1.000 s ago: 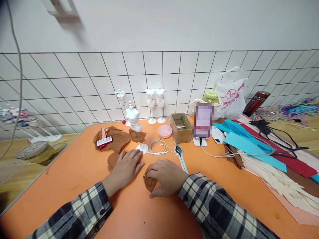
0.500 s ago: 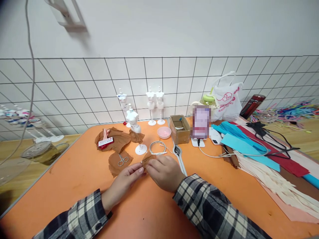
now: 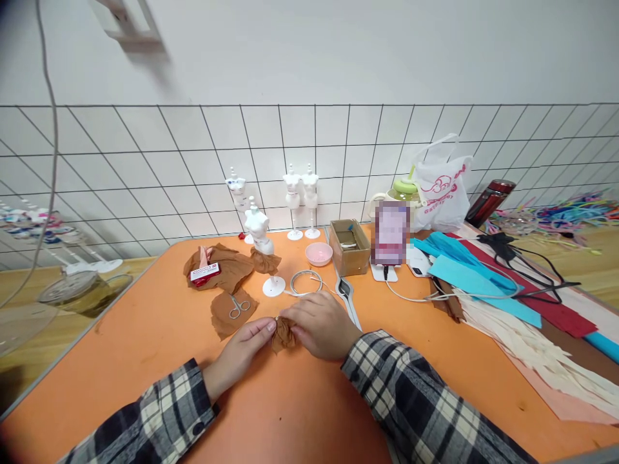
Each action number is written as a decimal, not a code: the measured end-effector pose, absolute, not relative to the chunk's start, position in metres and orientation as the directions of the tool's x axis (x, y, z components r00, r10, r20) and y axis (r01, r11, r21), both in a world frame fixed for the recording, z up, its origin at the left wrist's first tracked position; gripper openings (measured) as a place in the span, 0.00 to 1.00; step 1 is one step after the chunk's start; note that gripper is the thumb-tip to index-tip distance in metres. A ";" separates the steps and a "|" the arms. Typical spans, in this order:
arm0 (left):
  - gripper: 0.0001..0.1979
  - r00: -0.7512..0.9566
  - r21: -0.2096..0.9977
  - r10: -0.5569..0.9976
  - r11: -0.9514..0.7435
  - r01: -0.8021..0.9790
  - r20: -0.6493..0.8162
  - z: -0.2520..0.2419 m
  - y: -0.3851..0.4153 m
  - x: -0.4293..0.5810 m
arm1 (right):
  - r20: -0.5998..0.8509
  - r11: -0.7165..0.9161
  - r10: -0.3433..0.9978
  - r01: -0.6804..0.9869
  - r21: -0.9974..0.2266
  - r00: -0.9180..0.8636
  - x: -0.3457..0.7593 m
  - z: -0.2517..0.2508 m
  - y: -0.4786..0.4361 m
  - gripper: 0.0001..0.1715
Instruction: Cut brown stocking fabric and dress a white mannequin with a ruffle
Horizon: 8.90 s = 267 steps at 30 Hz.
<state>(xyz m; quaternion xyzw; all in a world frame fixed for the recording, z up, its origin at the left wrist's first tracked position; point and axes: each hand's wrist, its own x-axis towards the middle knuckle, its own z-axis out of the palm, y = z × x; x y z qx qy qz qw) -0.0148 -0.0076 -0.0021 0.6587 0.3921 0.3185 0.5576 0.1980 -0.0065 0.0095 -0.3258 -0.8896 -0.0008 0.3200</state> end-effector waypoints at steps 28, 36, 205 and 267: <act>0.08 0.457 0.950 0.883 -0.229 0.213 0.110 -0.009 -0.002 -0.016 | 0.370 0.483 0.867 0.379 -0.790 -0.334 0.188 0.000 -0.002 0.11; 0.16 0.454 0.943 0.877 -0.269 0.196 0.156 -0.006 -0.003 -0.018 | 0.185 0.268 0.948 0.333 -0.904 -0.260 0.186 0.001 0.001 0.11; 0.10 0.465 0.993 0.885 -0.039 0.114 -0.018 -0.001 -0.006 -0.007 | 0.231 0.257 0.965 0.277 -0.926 -0.125 0.168 -0.004 -0.015 0.10; 0.16 0.727 0.372 0.652 -0.743 0.556 0.216 0.003 0.051 0.007 | 0.317 0.335 0.927 0.827 -0.452 -0.202 0.212 -0.024 0.049 0.06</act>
